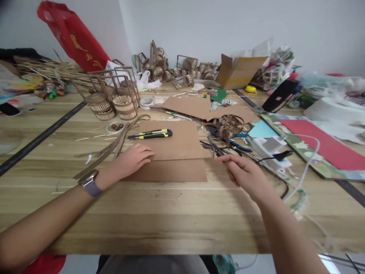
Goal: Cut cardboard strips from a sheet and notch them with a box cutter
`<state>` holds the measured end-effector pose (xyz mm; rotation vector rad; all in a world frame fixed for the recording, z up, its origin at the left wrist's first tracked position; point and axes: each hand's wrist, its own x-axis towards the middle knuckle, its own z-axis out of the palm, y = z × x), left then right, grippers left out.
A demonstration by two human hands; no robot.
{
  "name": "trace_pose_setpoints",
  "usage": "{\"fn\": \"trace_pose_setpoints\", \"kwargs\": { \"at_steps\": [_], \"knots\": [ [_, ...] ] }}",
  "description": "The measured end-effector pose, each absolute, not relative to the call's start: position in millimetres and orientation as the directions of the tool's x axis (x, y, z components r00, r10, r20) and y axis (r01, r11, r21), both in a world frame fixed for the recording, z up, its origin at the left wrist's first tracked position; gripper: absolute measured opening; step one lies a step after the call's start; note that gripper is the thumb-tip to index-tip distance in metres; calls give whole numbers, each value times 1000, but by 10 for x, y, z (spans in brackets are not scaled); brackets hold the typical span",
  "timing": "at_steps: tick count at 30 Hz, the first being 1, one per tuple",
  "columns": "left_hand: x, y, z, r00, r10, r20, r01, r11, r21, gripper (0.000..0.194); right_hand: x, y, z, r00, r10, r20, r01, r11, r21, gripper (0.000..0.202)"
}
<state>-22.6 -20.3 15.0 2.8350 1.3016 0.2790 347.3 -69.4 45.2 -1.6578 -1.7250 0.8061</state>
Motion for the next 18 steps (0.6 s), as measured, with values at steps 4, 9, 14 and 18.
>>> {"fn": "trace_pose_setpoints", "kwargs": {
  "at_steps": [4, 9, 14, 18],
  "knots": [
    [-303, -371, 127, 651, 742, 158, 734, -669, 116, 27, 3243, -839, 451, -102, 988, 115, 536, 152, -831, 37],
    [-356, -562, 162, 523, 833, 180, 838, -542, 70, 31, 2906, -718, 215, -436, 879, 196, 778, 477, -408, 30],
    [-416, -707, 206, 337, 934, 120, 937, -346, 59, 36, 2956, -603, 10, -571, 810, 135, 771, 586, -249, 13],
    [-441, -739, 166, 335, 938, 91, 930, -345, 130, 43, 3077, -528, 17, -587, 801, 117, 731, 586, -348, 11]
  ]
}}
